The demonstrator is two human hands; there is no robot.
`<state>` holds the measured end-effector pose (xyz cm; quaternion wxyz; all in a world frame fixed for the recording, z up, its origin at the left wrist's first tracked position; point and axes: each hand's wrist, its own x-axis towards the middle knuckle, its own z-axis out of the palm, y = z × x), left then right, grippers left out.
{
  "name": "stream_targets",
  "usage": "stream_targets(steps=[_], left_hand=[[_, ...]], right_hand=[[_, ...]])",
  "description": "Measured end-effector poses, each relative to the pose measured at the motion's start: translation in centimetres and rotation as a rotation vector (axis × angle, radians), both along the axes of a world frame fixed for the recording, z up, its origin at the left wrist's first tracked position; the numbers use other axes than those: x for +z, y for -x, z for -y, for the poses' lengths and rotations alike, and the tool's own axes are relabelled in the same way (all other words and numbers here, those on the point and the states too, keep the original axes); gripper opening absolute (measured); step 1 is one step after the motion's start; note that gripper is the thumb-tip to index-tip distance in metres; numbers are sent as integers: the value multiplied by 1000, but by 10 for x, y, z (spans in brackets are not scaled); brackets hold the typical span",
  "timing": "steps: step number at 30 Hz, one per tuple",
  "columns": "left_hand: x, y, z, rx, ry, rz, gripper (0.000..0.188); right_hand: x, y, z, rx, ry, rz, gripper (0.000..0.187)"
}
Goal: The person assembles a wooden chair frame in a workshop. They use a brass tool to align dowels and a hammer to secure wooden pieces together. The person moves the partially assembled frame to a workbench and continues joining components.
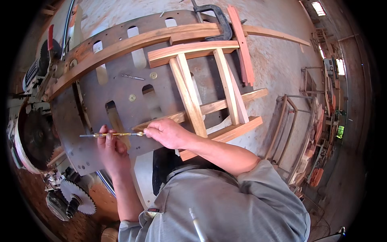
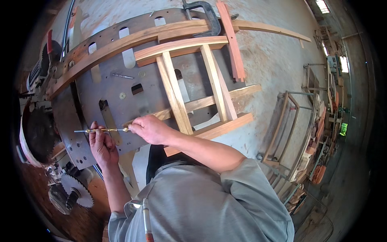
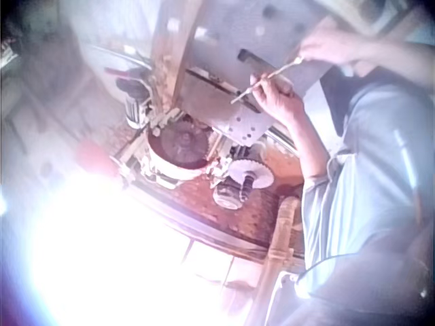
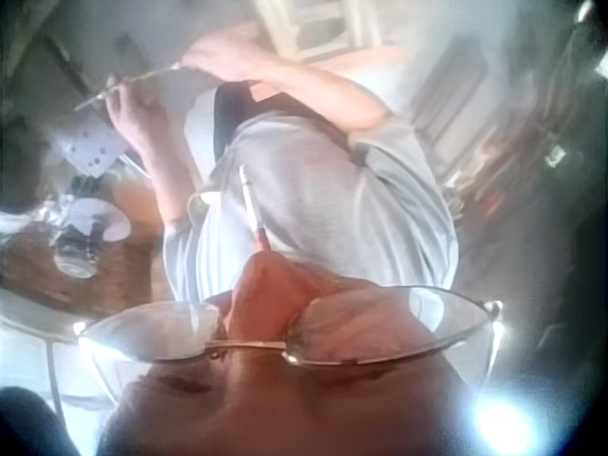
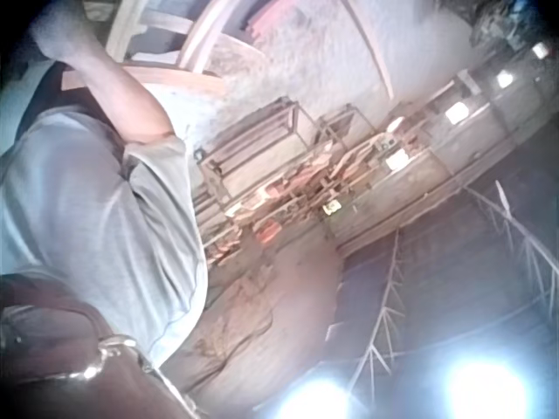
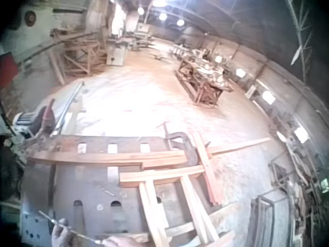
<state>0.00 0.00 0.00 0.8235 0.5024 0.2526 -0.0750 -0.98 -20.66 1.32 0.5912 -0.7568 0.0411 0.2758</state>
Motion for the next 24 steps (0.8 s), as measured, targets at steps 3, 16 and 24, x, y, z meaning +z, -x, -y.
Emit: stream_targets(steps=[3,16,24], left_hand=[[8,-4,6,19,139,42,30],[3,-3,20,-77,253,-4,29],[-3,3,25,8,153,-100,14]], right_hand=[[1,0,2,-34,-18,32,32],[-5,3,12,-114,-199,-209,29],[9,-2,11,-283,-325,-241,19]])
